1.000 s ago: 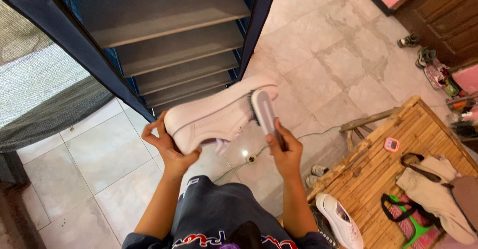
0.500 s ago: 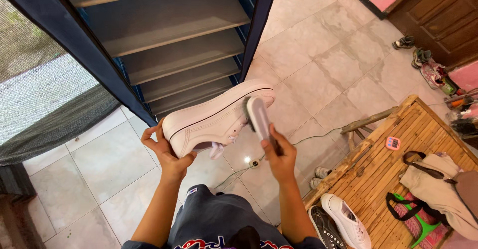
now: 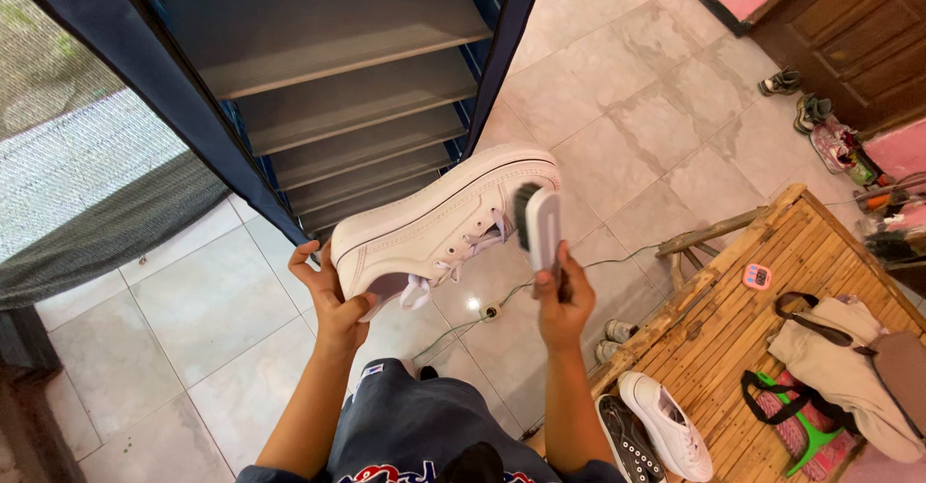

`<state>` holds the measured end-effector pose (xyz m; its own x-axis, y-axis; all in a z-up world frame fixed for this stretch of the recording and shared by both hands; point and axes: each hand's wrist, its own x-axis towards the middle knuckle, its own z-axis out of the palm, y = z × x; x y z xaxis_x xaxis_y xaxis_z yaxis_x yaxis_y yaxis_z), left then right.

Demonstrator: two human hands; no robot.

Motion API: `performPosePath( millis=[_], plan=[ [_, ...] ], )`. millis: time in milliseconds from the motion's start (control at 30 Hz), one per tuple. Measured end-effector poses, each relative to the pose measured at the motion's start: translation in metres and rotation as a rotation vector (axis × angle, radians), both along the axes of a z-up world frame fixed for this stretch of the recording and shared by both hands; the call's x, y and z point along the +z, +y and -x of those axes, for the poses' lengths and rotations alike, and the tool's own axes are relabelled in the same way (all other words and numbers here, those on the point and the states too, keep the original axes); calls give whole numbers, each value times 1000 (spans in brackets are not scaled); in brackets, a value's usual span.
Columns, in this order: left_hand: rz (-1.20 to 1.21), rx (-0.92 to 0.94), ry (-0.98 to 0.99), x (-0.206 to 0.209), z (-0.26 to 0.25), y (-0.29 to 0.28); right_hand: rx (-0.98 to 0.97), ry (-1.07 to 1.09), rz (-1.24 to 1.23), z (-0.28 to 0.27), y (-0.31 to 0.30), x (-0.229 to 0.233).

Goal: The person cleans a white shoe by scrubbing the sides and the sole with a brush.

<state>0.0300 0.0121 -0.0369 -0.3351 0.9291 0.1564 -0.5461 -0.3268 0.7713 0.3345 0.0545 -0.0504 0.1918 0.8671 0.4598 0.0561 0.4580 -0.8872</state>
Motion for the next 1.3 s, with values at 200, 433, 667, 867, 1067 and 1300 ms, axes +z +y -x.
performPosePath(
  millis=[200,433,667,867,1067,1300],
  plan=[
    [79,-28,-78,-11,-2,-2,13,26,53,5,-4,3],
    [37,91,178,-4,8,0,-135,-21,320,7,15,32],
    [-104,253,655,18,2,-5,235,-422,160,27,-12,30],
    [-179,248,744,29,3,-14,-64,-199,415,20,15,33],
    [-245,224,768,33,-10,-14,347,-164,409,33,-19,27],
    [-150,195,815,44,-1,-19,-27,-153,467,13,14,32]
  ],
)
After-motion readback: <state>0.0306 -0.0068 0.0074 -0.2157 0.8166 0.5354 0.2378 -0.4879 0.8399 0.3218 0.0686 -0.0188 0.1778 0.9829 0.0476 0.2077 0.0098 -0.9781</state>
